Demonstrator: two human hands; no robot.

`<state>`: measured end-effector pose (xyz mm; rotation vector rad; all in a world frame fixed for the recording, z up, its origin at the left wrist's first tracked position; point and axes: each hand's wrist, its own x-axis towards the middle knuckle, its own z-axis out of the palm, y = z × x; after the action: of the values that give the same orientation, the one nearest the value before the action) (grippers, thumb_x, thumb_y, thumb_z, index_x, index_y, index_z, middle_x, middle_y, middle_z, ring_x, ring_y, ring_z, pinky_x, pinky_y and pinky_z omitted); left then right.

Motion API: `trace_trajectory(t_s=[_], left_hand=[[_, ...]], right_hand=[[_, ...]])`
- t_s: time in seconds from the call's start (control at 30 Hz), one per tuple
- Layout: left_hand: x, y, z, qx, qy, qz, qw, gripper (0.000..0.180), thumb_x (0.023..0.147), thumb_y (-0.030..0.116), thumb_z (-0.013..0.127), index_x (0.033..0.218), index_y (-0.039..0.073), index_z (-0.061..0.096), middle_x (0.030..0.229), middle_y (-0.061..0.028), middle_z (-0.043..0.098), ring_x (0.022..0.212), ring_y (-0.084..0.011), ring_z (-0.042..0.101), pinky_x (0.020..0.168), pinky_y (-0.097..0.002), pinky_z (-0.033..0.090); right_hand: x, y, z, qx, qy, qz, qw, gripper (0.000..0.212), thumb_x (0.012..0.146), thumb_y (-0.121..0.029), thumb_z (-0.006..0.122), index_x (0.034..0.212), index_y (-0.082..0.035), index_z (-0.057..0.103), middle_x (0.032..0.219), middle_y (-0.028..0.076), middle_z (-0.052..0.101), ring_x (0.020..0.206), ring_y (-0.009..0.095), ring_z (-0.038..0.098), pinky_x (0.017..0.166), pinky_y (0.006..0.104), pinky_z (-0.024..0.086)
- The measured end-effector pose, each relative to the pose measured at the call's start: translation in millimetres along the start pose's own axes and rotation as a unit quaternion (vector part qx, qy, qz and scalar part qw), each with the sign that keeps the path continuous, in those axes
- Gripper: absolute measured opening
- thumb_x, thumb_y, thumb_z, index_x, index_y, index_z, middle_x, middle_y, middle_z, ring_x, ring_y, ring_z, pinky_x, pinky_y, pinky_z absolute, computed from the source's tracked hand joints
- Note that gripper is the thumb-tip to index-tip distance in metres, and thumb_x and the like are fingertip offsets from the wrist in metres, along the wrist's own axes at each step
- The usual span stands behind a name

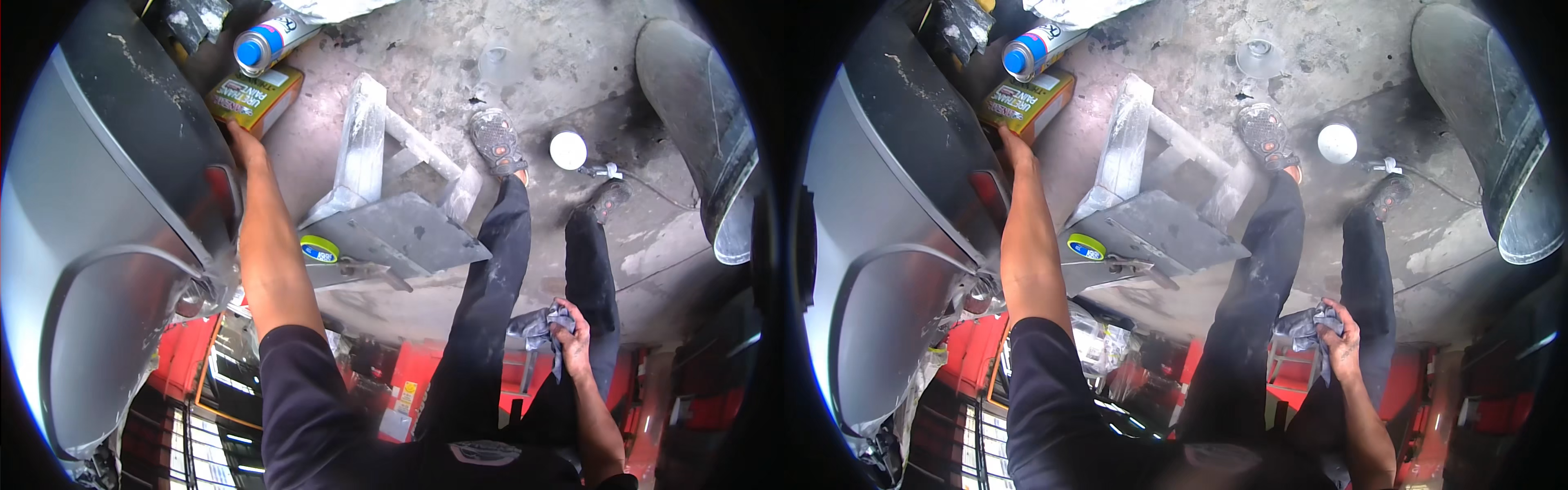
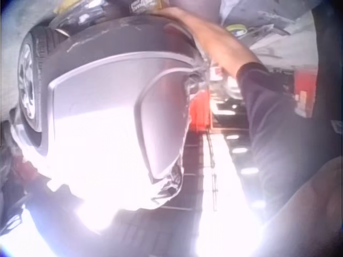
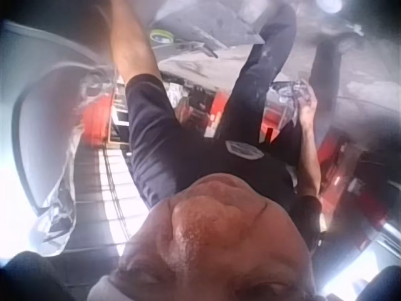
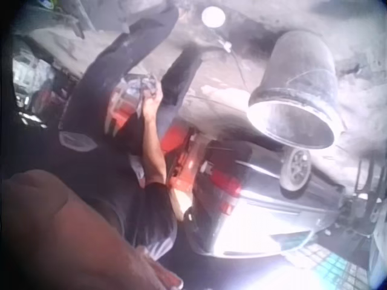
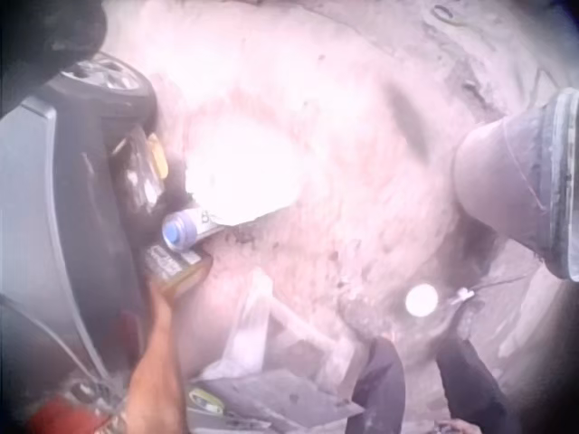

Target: The person cleans a spray gun by wiping its exterior and interior with a cloth. They pour liquid from a yellow can into the gun's cup, wipe the cup, and reattach it to the gun before moving to another area.

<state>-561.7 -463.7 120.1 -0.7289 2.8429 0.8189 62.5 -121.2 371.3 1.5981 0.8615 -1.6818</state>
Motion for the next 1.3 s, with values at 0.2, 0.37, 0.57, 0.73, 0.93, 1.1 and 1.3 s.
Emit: trace_trajectory(t_s=[0.2,0.37,0.57,0.73,0.93,1.1,1.3], left_hand=[[-7.5,3.6,-17.4,0.035,-0.062,-0.023,0.997,0.100,0.092,0.078,0.046,0.146,-0.005,0.049,0.150,-0.0214,0.051,0.140,-0.0280,0.045,0.118,-0.0368,0.029],[-87.6,17.1,-13.9,-0.032,-0.091,0.152,0.984,0.068,0.094,0.029,0.071,0.143,-0.010,0.044,0.142,-0.0202,0.055,0.133,-0.0291,0.050,0.113,-0.0410,0.037],[-313.7,135.5,63.4,0.150,-0.424,0.331,0.830,0.052,0.094,0.021,0.066,0.142,0.004,0.054,0.122,-0.0191,0.064,0.109,-0.0323,0.062,0.094,-0.0407,0.051],[-340.1,112.7,186.4,0.368,-0.400,0.350,0.763,0.046,0.095,0.033,0.062,0.130,0.004,0.063,0.122,-0.0247,0.067,0.113,-0.0393,0.066,0.095,-0.0485,0.052],[-316.1,107.2,187.7,0.346,-0.385,0.321,0.793,0.022,0.092,0.019,0.060,0.097,0.002,0.073,0.095,-0.0217,0.073,0.096,-0.0391,0.071,0.085,-0.0472,0.056],[-213.0,86.4,119.7,0.101,-0.385,-0.028,0.917,0.032,0.097,0.004,0.049,0.126,-0.009,0.054,0.087,-0.0233,0.072,0.068,-0.0320,0.073,0.050,-0.0407,0.060],[-95.3,31.7,78.2,-0.169,-0.260,-0.259,0.915,0.033,0.103,0.006,0.042,0.132,-0.011,0.039,0.111,-0.0320,0.064,0.088,-0.0437,0.072,0.070,-0.0498,0.066]], right_hand=[[2.7,0.2,-5.6,0.039,-0.022,0.009,0.999,0.050,0.082,0.006,0.063,0.131,-0.005,0.063,0.108,0.000,0.062,0.096,0.009,0.056,0.086,0.0242,0.046],[3.6,-4.0,-5.4,0.029,-0.016,-0.013,0.999,0.050,0.083,0.005,0.065,0.131,-0.006,0.063,0.103,0.000,0.064,0.091,0.009,0.057,0.084,0.0238,0.047],[10.3,-3.7,-6.2,0.034,-0.005,-0.015,0.999,0.049,0.083,0.005,0.065,0.131,-0.006,0.063,0.103,0.001,0.064,0.093,0.009,0.059,0.086,0.0241,0.048],[10.8,0.3,-13.7,0.065,0.002,-0.018,0.998,0.050,0.082,0.005,0.065,0.131,-0.004,0.063,0.102,0.001,0.064,0.092,0.010,0.059,0.084,0.0245,0.048],[13.2,5.8,-13.1,0.050,0.003,-0.040,0.998,0.049,0.081,0.004,0.064,0.130,-0.002,0.063,0.100,0.000,0.063,0.090,0.010,0.057,0.084,0.0237,0.046],[14.8,10.8,-9.9,0.077,-0.007,-0.033,0.996,0.050,0.081,0.005,0.063,0.130,-0.002,0.063,0.100,0.000,0.062,0.087,0.009,0.056,0.082,0.0221,0.045],[17.2,-2.4,-11.6,0.051,-0.002,-0.015,0.999,0.051,0.080,0.005,0.063,0.131,-0.003,0.063,0.101,-0.001,0.061,0.088,0.008,0.055,0.082,0.0216,0.045]])
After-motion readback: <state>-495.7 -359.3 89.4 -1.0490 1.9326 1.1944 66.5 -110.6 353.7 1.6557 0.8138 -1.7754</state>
